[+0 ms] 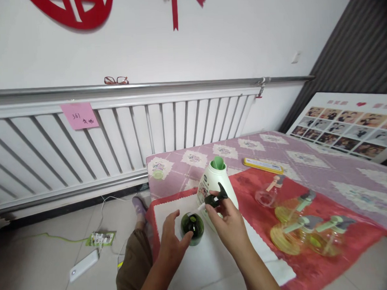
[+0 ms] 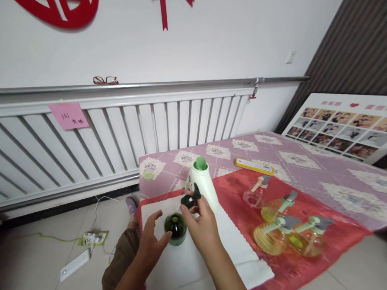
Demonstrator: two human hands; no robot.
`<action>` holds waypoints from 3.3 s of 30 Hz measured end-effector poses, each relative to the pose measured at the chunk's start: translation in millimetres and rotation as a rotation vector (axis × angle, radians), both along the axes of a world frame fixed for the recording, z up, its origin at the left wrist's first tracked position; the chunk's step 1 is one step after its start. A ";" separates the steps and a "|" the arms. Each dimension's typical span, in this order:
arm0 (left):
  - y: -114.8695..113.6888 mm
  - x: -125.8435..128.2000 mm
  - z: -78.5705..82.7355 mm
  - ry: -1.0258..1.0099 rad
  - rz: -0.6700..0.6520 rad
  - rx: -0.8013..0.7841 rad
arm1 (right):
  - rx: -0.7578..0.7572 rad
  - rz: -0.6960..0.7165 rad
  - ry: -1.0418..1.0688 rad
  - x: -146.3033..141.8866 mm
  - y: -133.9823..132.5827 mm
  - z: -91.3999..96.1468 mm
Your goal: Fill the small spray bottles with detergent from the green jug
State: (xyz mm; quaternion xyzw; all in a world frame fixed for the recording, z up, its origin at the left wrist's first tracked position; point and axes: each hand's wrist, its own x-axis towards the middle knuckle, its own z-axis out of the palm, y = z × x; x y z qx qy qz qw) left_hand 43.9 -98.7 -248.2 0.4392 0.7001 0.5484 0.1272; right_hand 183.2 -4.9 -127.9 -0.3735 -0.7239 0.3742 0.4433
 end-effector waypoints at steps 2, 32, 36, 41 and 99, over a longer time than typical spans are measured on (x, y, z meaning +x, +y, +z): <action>8.0 4.8 -10.6 0.010 0.008 0.012 | 0.058 0.016 -0.053 -2.2 -1.1 4.0; 40.9 17.2 -9.7 -0.090 -0.081 0.043 | -0.054 0.349 -0.338 -18.1 20.7 -67.0; 41.1 16.9 -11.2 -0.078 -0.072 0.058 | -0.021 0.396 -0.360 -17.1 20.7 -67.1; 40.0 17.5 -9.8 -0.083 -0.086 0.075 | 0.002 0.420 -0.400 -15.7 20.6 -63.2; 39.0 16.3 -23.1 -0.105 -0.079 0.109 | -0.170 0.056 -0.171 -24.0 -1.6 -94.4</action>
